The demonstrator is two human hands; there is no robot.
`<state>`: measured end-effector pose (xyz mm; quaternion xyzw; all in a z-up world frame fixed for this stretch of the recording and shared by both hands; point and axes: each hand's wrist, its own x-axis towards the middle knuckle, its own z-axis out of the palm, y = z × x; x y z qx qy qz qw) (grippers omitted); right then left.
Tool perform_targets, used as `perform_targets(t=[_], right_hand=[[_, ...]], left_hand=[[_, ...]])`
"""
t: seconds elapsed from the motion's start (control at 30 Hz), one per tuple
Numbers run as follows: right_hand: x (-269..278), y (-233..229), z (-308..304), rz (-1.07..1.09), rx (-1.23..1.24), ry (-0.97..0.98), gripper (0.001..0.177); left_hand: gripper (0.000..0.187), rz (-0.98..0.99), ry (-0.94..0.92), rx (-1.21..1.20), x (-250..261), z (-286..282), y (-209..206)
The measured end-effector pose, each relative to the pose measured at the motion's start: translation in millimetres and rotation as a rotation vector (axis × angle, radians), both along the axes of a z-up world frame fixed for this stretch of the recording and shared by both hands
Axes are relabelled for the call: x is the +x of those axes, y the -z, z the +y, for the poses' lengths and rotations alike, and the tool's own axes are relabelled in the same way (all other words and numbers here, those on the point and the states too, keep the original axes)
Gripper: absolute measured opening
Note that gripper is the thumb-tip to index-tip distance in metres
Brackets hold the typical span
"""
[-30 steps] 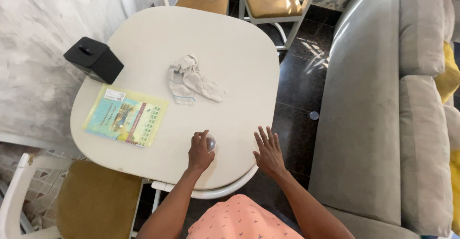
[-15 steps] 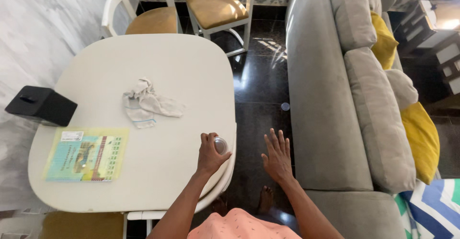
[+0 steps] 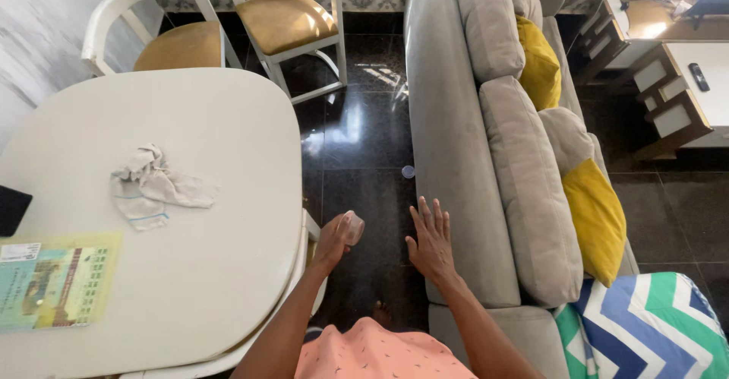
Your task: The person picks up plastic containers from the floor, places them in a kitchen cabinet, then returns to the dining area to fold a cloth and hang it on a cabinet door. They also adjust chairs around a table and move a small black box and a packaged item on the table.
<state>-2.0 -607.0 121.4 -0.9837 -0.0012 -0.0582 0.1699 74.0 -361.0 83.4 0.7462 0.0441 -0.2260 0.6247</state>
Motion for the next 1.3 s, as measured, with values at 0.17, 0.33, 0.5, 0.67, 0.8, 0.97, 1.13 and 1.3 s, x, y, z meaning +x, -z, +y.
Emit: perform_targets(t=[0.17, 0.33, 0.5, 0.67, 0.8, 0.97, 1.13, 1.3], right_hand=[[16, -23, -19, -0.03, 0.102, -0.046, 0.073], [38, -44, -23, -0.092, 0.234, -0.096, 0.077], [82, -46, -35, -0.074, 0.275, -0.038, 0.074], [138, -24, -61, -0.069, 0.26, -0.004, 0.068], [185, -5, -80, 0.044, 0.245, 0.036, 0.064], [241, 29, -106, 0.194, 0.297, 0.145, 0.059], [280, 77, -125, 0.326, 0.428, 0.243, 0.059], [311, 148, -137, 0.436, 0.47, 0.217, 0.06]], left_hand=[[0.073, 0.048, 0.074, -0.179, 10, -46, -8], [0.071, 0.035, 0.123, -0.26, 36, -77, -34], [0.07, -0.013, 0.129, -0.247, 93, -98, -35], [0.068, -0.005, 0.085, -0.288, 160, -117, -15], [0.069, 0.045, 0.058, -0.191, 214, -124, 1], [0.065, 0.109, 0.036, -0.135, 278, -124, 23], [0.069, 0.093, 0.044, 0.032, 333, -116, 47], [0.076, -0.01, 0.125, 0.29, 369, -120, 79]])
